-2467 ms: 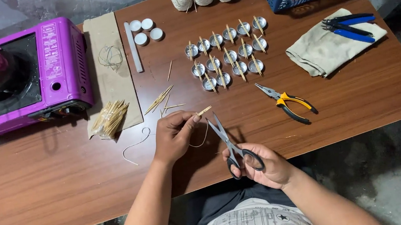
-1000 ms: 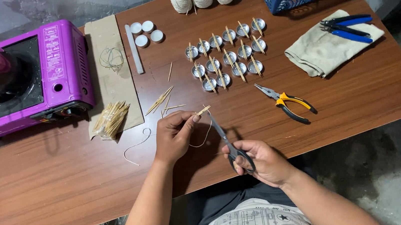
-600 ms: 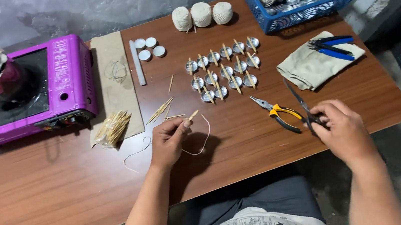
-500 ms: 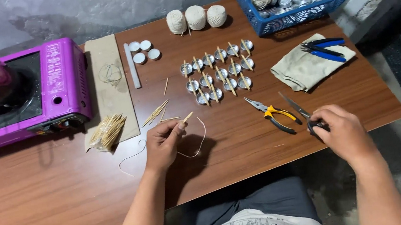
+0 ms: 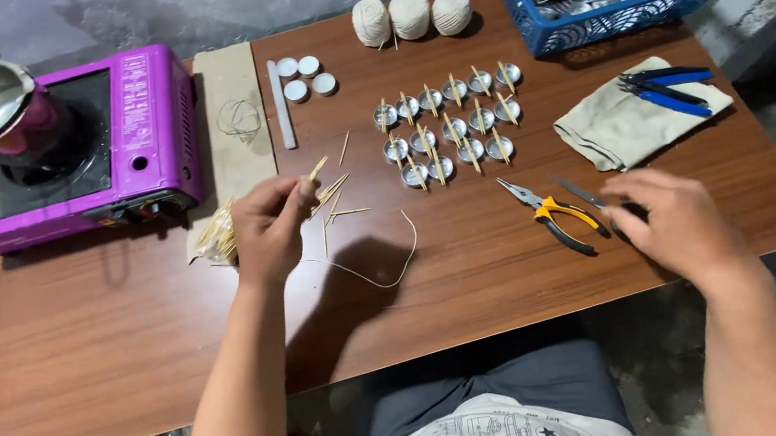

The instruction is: Assembling candle wicks by tying string to small wooden sticks and trimming them with tools.

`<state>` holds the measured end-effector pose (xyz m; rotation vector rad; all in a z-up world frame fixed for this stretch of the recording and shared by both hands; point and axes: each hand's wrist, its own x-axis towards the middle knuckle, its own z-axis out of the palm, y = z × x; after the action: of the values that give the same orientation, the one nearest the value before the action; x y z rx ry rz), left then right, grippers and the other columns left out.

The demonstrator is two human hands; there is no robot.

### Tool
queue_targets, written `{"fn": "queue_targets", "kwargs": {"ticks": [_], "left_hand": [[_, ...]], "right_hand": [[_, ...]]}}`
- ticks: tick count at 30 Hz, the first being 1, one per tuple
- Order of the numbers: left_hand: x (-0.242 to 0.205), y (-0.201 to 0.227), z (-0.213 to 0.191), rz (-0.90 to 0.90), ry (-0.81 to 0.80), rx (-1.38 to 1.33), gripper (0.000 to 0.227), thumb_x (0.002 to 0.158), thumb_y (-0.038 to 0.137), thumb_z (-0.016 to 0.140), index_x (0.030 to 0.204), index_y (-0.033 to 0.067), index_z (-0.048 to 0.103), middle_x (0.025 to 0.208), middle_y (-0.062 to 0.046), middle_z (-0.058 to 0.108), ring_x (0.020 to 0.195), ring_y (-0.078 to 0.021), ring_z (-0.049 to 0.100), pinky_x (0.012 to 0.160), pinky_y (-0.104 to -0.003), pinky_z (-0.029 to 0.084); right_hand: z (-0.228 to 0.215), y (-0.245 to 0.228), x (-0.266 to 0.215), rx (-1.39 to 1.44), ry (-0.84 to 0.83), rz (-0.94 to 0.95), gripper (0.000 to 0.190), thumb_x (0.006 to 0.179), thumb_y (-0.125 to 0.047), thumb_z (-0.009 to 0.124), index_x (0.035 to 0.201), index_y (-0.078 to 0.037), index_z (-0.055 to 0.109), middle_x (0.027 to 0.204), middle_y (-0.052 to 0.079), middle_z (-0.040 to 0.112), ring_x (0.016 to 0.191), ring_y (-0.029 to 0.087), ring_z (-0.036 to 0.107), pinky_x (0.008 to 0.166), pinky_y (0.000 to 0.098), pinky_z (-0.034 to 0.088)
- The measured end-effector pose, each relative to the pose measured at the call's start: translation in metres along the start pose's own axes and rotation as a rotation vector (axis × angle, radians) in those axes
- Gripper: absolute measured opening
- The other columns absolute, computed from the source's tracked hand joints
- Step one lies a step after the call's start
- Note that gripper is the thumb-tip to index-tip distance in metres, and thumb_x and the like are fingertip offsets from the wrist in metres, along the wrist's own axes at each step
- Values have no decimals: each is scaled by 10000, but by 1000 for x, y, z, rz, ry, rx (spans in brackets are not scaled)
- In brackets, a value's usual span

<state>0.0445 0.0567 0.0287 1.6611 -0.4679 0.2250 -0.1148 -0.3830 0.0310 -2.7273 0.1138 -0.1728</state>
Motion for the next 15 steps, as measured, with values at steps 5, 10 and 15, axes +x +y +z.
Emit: {"fn": "queue_targets", "kwargs": {"ticks": [5, 10, 15], "left_hand": [[18, -18, -3, 132, 2, 205, 141, 1000, 123, 701, 881, 64, 746, 750, -20, 678, 713, -121, 607, 674, -275, 485], [1, -41, -1, 134, 26, 213, 141, 992, 82, 690, 856, 60, 717, 748, 1, 650, 710, -124, 579, 683, -283, 460], [-6, -38, -4, 265, -45, 360, 122, 996, 102, 688, 893, 63, 739, 763, -34, 695, 673, -175, 613, 654, -315, 459]], "right_hand": [[-35, -38, -38, 322, 534, -465, 152, 994, 66, 674, 1132, 124, 702, 1176, 290, 688, 1092, 384, 656, 1038, 454, 527], [-34, -54, -37, 446, 474, -693, 141, 937, -28, 542, 1036, 7, 637, 1099, 180, 652, 1029, 363, 649, 985, 468, 598], [43, -75, -32, 81, -368, -397, 593, 785, -429, 843, 1278, -139, 689, 1197, 15, 686, 1086, 223, 669, 936, 401, 508]]}}
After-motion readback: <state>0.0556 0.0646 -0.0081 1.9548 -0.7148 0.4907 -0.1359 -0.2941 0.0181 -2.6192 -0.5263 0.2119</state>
